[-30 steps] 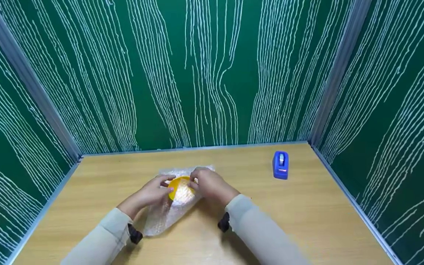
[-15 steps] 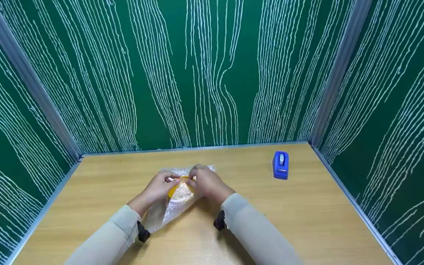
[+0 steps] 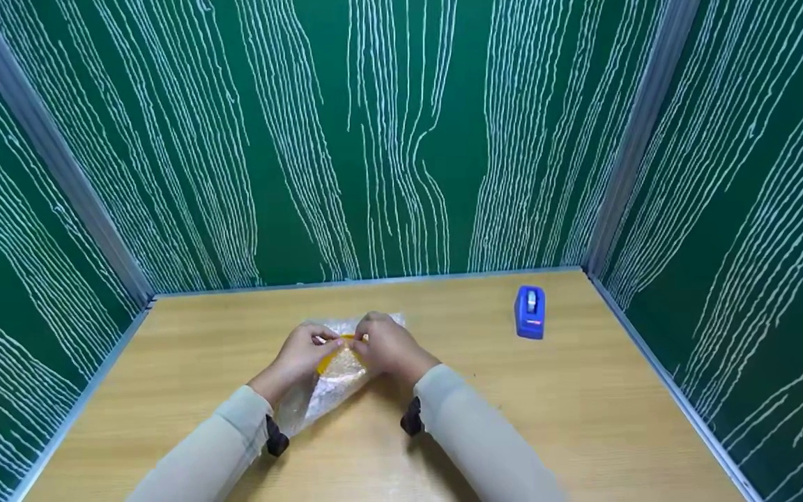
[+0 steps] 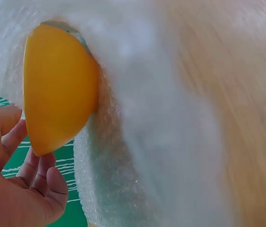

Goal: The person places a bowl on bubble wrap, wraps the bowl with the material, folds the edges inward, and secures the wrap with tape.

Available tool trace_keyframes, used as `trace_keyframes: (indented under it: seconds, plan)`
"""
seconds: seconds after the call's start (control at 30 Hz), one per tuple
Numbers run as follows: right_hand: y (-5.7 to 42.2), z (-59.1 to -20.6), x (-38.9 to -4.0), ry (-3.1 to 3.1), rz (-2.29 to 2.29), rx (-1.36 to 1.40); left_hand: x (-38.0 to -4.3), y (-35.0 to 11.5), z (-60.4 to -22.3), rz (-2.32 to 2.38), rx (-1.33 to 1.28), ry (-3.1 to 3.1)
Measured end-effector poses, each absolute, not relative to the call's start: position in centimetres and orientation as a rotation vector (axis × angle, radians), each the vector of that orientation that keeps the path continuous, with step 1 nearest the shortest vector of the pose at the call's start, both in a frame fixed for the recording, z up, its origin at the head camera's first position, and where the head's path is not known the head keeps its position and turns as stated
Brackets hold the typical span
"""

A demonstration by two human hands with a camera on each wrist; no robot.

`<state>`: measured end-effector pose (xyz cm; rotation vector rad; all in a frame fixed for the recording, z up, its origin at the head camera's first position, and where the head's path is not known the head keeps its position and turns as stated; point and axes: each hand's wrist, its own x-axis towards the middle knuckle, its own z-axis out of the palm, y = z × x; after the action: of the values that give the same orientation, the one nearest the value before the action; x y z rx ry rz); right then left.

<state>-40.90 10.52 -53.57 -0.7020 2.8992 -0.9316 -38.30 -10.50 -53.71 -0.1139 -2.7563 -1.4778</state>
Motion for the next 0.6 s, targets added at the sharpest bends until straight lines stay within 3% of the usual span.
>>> trace_keyframes:
  seconds: [0.6]
  plan:
    - [11.3,-53.8,-41.2,2.903,-1.053,-0.65,-38.4,-10.5,-54.0,-1.472,0.012,-2.801]
